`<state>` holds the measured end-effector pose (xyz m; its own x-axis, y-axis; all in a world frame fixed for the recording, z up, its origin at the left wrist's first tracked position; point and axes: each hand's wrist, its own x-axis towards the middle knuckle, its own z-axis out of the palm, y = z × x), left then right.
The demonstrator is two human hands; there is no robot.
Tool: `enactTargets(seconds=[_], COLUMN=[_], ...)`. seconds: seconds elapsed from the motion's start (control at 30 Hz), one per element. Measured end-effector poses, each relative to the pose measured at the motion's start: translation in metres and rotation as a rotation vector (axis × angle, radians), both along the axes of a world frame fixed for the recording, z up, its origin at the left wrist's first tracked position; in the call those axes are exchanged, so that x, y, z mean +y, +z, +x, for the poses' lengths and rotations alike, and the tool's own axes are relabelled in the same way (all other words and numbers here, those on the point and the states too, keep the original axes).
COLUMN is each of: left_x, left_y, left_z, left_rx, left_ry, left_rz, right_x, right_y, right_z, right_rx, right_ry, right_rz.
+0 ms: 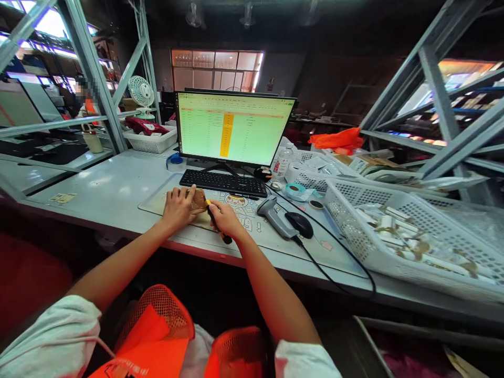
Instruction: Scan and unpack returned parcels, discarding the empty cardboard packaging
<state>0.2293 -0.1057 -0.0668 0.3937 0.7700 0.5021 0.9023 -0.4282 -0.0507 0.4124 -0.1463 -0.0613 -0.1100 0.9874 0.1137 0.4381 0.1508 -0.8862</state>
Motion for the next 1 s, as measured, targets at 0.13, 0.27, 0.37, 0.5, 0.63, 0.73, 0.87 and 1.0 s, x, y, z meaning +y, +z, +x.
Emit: enactTargets(seconds=[0.13, 0.27, 0.37, 0.5, 0.63, 0.73, 0.87, 1.0], left_x=[-0.002, 0.001, 0.002, 0.002, 0.003, 0.003, 0.001, -0.003], left_y=[0.000, 0.002, 0.004, 0.007, 0.009, 0.009, 0.005, 0.000], left_z=[0.003, 0.003, 0.005, 0.008, 0.007, 0.007, 0.012, 0.017], left_rx=[-0.002, -0.008, -0.010, -0.016, -0.044, -0.051, -0.072, -0.117], left_ry=[0.010, 0.019, 0.029, 0.033, 0.013, 0.005, 0.020, 0.048], left_rz=[0.003, 0.005, 0.008, -0.016, -0.023, -0.035, -0.030, -0.042], right_x=[0.015, 0.015, 0.011, 0.011, 0.012, 0.010, 0.007, 0.001], right_y=[0.005, 0.007, 0.014, 0.024, 0.028, 0.030, 0.036, 0.035], right_z=[-0.004, -0.003, -0.011, -0.024, -0.031, -0.036, -0.046, -0.050], right_rx=[-0.277, -0.614, -0.786, -0.935, -0.973, -0.996, -1.001, -1.009], right_ry=[-0.168, -0.257, -0.215, -0.199, -0.171, -0.197, -0.249, -0.258], right_rz=[0.195, 0.321, 0.280, 0.189, 0.178, 0.131, 0.047, -0.012])
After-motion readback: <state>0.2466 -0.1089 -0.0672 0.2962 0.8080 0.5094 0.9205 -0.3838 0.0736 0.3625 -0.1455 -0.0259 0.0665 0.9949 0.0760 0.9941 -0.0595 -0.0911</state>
